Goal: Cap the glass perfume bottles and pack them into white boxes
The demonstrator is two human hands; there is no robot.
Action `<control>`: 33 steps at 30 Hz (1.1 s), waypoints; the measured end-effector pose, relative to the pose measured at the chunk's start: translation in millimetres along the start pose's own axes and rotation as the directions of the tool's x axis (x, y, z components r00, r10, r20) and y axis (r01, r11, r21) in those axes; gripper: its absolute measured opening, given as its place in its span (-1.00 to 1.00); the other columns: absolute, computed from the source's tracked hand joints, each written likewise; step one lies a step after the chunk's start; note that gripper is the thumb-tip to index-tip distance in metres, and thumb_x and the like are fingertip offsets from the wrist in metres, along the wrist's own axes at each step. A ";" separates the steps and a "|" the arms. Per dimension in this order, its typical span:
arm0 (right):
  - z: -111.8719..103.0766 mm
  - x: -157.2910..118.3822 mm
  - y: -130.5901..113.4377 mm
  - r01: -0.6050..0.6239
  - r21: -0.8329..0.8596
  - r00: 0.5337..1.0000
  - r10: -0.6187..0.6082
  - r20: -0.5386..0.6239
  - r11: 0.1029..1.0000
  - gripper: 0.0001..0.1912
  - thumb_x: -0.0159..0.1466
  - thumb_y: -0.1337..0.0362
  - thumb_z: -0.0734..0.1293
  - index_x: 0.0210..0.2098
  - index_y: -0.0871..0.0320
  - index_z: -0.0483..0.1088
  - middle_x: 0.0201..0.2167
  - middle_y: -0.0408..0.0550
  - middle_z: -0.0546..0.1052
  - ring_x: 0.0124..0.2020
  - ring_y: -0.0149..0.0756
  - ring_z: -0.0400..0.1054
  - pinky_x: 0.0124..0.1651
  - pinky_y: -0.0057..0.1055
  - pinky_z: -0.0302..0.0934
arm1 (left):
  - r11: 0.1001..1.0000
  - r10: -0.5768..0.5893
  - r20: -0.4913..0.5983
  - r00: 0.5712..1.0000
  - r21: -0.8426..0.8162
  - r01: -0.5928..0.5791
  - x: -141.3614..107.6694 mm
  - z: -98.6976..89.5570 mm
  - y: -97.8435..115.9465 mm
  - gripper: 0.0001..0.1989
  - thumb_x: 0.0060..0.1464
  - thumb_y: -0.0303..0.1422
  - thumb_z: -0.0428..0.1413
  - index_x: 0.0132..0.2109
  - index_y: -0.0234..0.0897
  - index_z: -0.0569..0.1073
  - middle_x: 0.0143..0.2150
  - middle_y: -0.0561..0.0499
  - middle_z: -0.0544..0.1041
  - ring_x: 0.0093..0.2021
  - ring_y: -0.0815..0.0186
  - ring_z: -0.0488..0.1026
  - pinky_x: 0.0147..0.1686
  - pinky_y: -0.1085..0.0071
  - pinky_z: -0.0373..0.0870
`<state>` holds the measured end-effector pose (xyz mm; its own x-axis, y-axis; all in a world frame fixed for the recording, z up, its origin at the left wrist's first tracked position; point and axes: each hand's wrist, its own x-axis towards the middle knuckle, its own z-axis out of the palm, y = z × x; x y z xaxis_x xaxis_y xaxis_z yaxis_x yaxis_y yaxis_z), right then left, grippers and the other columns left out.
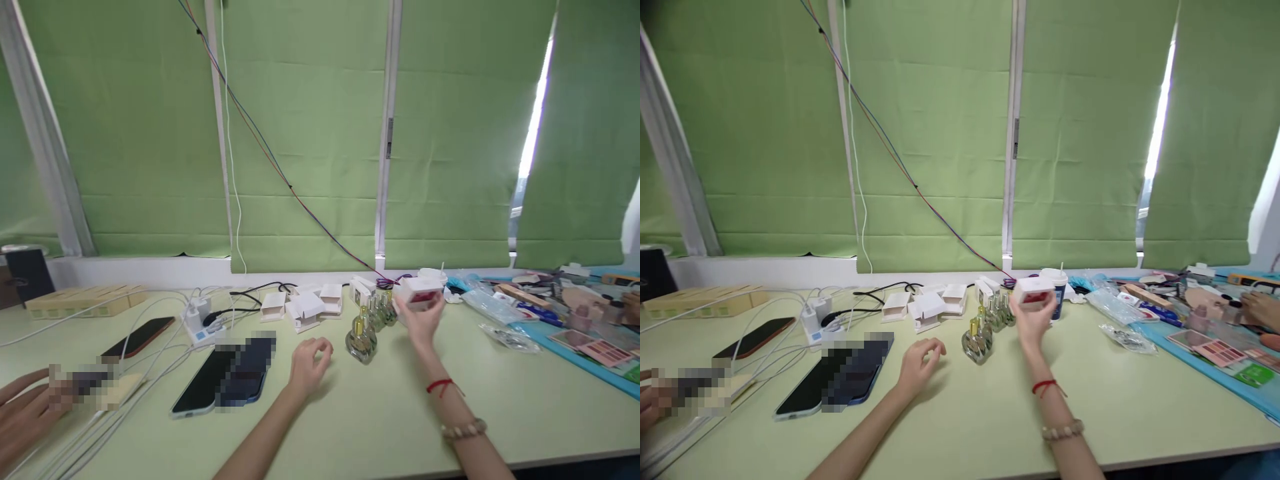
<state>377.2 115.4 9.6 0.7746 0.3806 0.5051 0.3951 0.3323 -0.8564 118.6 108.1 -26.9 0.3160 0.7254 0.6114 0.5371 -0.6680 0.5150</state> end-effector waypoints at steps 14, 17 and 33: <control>-61.5 92.7 129.5 -0.265 -0.402 0.963 0.265 -0.056 0.877 0.11 -0.36 -0.07 0.46 0.08 0.30 0.05 0.05 0.43 0.24 0.06 0.22 0.15 0.06 0.00 0.08 | 0.908 0.261 0.091 0.961 0.315 -0.276 1.1 17.2 -0.8 -0.78 0.11 -0.45 -0.12 -0.44 -0.24 0.34 -0.56 0.07 0.44 -0.55 0.38 0.36 -0.48 0.42 0.22; -56.9 89.8 121.7 -0.256 -0.426 0.965 0.258 -0.055 0.868 0.19 -0.33 -0.14 0.45 0.15 0.31 -0.01 0.07 0.44 0.20 0.09 0.24 0.10 0.05 0.03 0.07 | 0.950 0.089 0.114 0.989 0.288 -0.119 1.2 19.6 -2.4 -0.81 0.13 -0.40 -0.12 -0.37 -0.22 0.35 -0.52 0.08 0.46 -0.50 0.37 0.39 -0.44 0.43 0.26; 19.9 32.4 70.6 0.576 -0.266 0.797 -0.458 0.393 0.773 -0.74 0.17 0.40 0.08 -0.30 0.15 0.37 -0.29 0.01 0.43 -0.23 -0.20 0.30 -0.15 -0.29 0.17 | 0.965 0.047 0.171 0.984 0.248 -0.089 47.3 49.3 -21.7 -0.79 0.14 -0.50 -0.20 -0.23 -0.24 0.30 -0.20 -0.02 0.41 -0.43 0.40 0.37 -0.47 0.48 0.25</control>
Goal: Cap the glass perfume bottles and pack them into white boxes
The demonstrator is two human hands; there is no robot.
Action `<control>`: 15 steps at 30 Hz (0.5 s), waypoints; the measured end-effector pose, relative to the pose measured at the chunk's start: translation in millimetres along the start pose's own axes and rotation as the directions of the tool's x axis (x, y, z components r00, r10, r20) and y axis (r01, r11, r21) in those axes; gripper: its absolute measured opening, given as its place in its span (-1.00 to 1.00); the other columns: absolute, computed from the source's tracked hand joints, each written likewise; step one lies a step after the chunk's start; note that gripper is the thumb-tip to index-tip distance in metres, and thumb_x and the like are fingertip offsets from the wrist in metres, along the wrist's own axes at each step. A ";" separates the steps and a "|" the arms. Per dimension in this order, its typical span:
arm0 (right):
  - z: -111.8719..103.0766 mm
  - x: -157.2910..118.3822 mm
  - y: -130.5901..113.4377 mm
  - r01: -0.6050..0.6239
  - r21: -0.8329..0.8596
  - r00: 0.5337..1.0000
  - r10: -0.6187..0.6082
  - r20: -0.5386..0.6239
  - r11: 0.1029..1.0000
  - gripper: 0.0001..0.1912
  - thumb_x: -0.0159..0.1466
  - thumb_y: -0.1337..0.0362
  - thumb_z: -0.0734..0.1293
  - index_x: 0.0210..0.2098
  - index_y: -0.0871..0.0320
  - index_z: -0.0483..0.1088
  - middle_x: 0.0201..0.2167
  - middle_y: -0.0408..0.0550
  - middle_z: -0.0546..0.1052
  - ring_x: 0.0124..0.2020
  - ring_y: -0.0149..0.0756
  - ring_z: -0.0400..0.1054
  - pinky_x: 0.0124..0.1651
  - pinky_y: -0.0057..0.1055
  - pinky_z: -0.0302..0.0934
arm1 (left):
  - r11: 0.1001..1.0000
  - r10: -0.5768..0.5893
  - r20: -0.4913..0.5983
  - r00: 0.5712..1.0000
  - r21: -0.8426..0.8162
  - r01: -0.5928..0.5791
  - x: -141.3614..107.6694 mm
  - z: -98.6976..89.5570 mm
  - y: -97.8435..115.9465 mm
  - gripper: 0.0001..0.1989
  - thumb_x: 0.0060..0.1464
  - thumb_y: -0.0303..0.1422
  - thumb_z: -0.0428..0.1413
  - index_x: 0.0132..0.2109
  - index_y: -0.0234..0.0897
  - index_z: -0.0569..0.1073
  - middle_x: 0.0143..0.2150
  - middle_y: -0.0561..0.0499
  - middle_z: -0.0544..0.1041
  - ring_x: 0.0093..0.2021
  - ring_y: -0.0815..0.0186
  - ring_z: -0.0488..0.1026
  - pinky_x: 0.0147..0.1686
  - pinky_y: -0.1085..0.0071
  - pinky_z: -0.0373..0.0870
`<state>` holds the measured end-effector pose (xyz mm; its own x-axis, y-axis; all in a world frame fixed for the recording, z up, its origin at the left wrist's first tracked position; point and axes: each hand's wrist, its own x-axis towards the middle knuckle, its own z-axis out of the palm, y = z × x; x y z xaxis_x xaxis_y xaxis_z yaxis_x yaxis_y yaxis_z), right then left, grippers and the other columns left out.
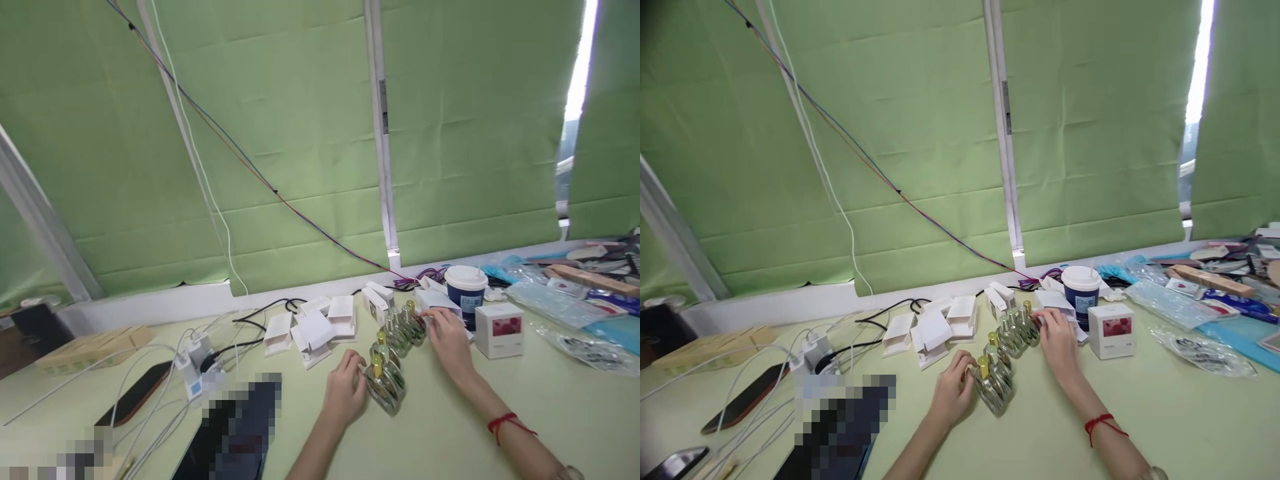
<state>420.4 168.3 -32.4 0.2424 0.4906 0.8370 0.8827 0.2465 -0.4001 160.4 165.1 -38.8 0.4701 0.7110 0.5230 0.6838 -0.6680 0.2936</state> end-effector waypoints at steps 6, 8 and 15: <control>0.8 -15.8 9.8 -0.023 -0.292 0.999 0.011 -0.040 0.956 -0.76 0.15 0.33 0.12 -0.26 0.18 0.36 -0.04 0.14 0.30 -0.09 -0.05 0.18 -0.12 -0.19 0.17 | 0.986 0.143 0.059 0.988 0.076 -0.147 -2.0 4.2 -3.5 -0.70 0.05 -0.57 -0.19 -0.09 -0.23 0.25 -0.13 -0.05 0.42 -0.40 0.35 0.41 -0.44 0.42 0.29; -2.2 -18.6 10.1 -0.061 -0.382 0.998 0.049 -0.043 0.922 -0.77 0.12 0.32 0.14 -0.29 0.19 0.37 0.00 0.18 0.24 -0.04 0.02 0.14 -0.12 -0.13 0.15 | 0.982 0.143 0.087 0.986 0.111 -0.152 -3.2 4.1 -0.2 -0.67 0.02 -0.57 -0.17 -0.06 -0.23 0.23 -0.11 -0.06 0.41 -0.36 0.33 0.42 -0.43 0.41 0.30; -1.5 -25.9 16.7 0.044 -0.424 0.998 -0.024 0.052 0.905 -0.73 0.15 0.38 0.13 -0.33 0.14 0.45 -0.03 0.09 0.37 0.01 -0.07 0.17 0.09 -0.06 -0.05 | 0.994 0.014 0.144 0.989 0.104 -0.029 -1.8 -2.2 4.8 -0.72 0.09 -0.52 -0.18 -0.07 -0.24 0.27 -0.10 -0.04 0.40 -0.33 0.32 0.41 -0.43 0.41 0.27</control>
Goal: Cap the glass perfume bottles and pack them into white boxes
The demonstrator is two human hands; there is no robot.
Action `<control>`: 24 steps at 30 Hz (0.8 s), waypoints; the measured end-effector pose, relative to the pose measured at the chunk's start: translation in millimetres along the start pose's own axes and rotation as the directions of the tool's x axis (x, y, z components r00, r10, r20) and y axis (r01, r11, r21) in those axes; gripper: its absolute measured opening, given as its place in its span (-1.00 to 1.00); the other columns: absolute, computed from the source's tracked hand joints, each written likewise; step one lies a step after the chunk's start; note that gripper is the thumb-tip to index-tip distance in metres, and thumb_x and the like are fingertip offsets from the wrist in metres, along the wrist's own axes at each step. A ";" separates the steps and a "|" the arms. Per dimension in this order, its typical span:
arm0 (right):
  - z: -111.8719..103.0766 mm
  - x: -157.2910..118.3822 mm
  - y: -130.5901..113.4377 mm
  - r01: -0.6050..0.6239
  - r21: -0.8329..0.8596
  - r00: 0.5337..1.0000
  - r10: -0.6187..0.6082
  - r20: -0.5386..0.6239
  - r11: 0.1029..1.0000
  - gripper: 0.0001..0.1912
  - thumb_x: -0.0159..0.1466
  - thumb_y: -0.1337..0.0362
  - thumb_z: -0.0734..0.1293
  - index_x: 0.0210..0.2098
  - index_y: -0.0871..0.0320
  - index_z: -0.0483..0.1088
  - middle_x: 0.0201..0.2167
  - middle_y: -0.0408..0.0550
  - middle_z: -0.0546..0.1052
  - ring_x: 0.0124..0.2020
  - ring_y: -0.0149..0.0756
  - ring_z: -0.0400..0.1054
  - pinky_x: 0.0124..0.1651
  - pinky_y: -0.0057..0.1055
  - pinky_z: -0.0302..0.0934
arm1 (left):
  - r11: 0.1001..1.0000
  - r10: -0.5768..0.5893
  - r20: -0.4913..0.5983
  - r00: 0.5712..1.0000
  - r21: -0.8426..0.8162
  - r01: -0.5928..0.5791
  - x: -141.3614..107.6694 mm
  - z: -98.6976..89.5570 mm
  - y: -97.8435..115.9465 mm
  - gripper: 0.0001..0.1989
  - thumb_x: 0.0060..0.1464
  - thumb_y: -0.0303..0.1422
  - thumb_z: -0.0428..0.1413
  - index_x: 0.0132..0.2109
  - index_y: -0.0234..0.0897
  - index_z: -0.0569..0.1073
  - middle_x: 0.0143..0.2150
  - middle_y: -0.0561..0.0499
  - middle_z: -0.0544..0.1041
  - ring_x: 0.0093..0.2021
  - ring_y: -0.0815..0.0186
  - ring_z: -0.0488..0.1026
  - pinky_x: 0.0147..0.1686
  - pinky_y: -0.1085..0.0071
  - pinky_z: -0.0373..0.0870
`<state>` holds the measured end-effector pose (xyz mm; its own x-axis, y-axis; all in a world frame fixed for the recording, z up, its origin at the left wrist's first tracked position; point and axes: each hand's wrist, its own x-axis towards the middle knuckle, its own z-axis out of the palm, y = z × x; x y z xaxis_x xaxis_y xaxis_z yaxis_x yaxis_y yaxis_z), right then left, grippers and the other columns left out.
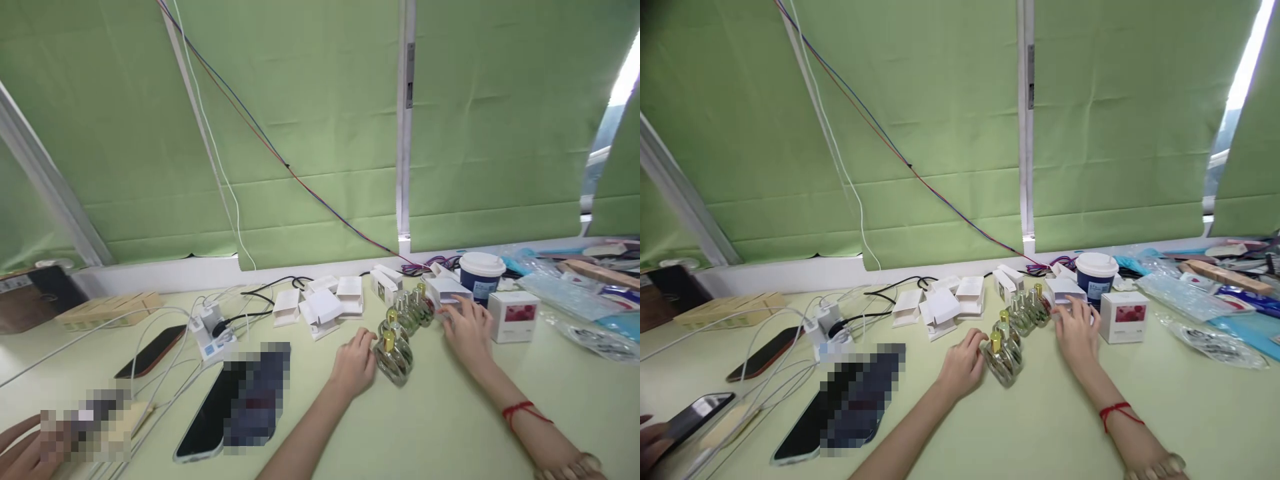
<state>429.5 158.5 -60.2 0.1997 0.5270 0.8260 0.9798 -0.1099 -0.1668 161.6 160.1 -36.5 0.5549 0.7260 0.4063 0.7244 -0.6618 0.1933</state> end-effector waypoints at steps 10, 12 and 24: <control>-23.7 12.0 -25.9 0.012 0.143 0.957 0.030 -0.287 0.990 -0.64 0.28 0.33 0.07 -0.04 0.24 0.38 -0.03 0.08 0.46 -0.04 -0.24 0.34 0.17 -0.14 -0.08 | 0.916 -0.328 -0.146 0.933 -0.293 0.276 -12.8 -8.8 -6.0 -0.72 0.09 -0.48 -0.16 -0.09 -0.23 0.32 -0.08 -0.04 0.39 -0.34 0.30 0.40 -0.30 0.35 0.26; -41.9 17.6 -44.5 0.015 0.187 0.923 0.058 -0.380 0.982 -0.66 0.30 0.33 0.10 -0.06 0.23 0.41 -0.06 0.09 0.48 -0.08 -0.24 0.37 0.12 -0.17 0.01 | 0.855 -0.418 -0.175 0.891 -0.407 0.321 -23.0 -13.5 -1.5 -0.74 0.10 -0.45 -0.15 -0.10 -0.21 0.33 -0.08 -0.03 0.40 -0.37 0.31 0.39 -0.24 0.32 0.27; -92.6 -50.3 -176.4 0.108 0.944 0.789 -0.605 0.109 0.311 -0.76 0.12 0.47 0.25 -0.53 0.06 0.48 -0.47 -0.19 0.56 -0.32 -0.34 0.42 0.21 -0.13 0.01 | 0.165 -0.672 0.090 0.735 -0.950 0.267 -73.6 -25.7 15.3 -0.32 0.12 0.07 -0.40 -0.28 -0.25 0.49 -0.41 -0.08 0.55 -0.43 0.19 0.48 -0.50 0.32 0.38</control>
<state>246.4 73.4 -22.5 -0.4345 0.5742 0.6939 0.3295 0.8184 -0.4709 121.3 91.8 -40.5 -0.0418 0.9952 0.0889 -0.1210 -0.0933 0.9883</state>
